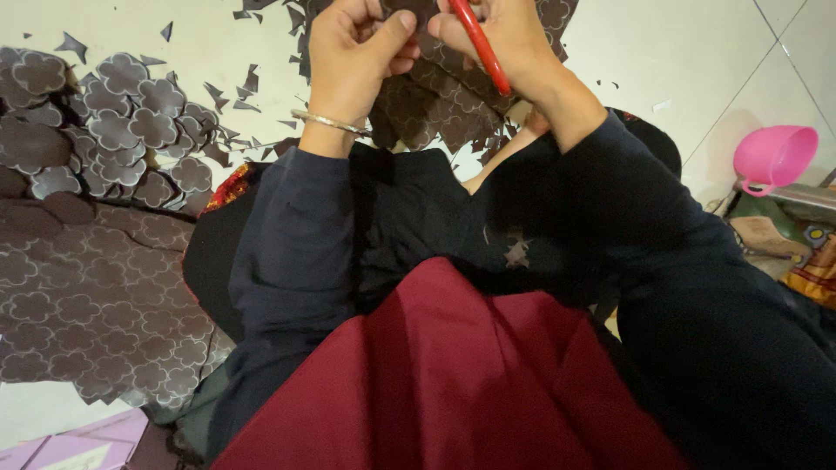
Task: The person cuts flower-shaped pieces from a brown patterned fabric using red-handled scissors. The person holds the fabric with one hand and cuts along the outlines with the other, producing multiple cutouts that accumulate on the floor.
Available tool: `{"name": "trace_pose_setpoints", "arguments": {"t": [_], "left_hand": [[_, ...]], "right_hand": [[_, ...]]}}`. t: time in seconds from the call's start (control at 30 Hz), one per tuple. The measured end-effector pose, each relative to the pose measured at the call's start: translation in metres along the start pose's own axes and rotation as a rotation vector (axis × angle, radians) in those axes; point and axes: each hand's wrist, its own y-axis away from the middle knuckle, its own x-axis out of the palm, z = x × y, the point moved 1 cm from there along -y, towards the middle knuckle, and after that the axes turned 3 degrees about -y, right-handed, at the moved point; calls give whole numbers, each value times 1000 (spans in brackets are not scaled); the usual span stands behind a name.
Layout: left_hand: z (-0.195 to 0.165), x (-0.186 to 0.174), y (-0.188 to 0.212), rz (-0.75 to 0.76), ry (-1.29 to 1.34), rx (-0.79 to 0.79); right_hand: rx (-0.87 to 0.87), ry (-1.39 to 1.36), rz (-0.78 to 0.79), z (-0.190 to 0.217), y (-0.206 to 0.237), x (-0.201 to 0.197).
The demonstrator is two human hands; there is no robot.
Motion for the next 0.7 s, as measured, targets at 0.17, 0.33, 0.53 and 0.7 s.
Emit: {"name": "trace_pose_setpoints", "arguments": {"t": [0.17, 0.33, 0.53, 0.7], "left_hand": [[-3, 9, -5, 24, 36, -2], [-9, 1, -2, -97, 197, -20], [-30, -5, -6, -221, 388, -9], [-43, -7, -7, -252, 418, -5]], "right_hand": [[80, -38, -12, 0, 1, -12], [64, -120, 44, 5, -1, 1], [162, -192, 214, 25, -5, 22], [184, -121, 243, 35, -8, 28]]}}
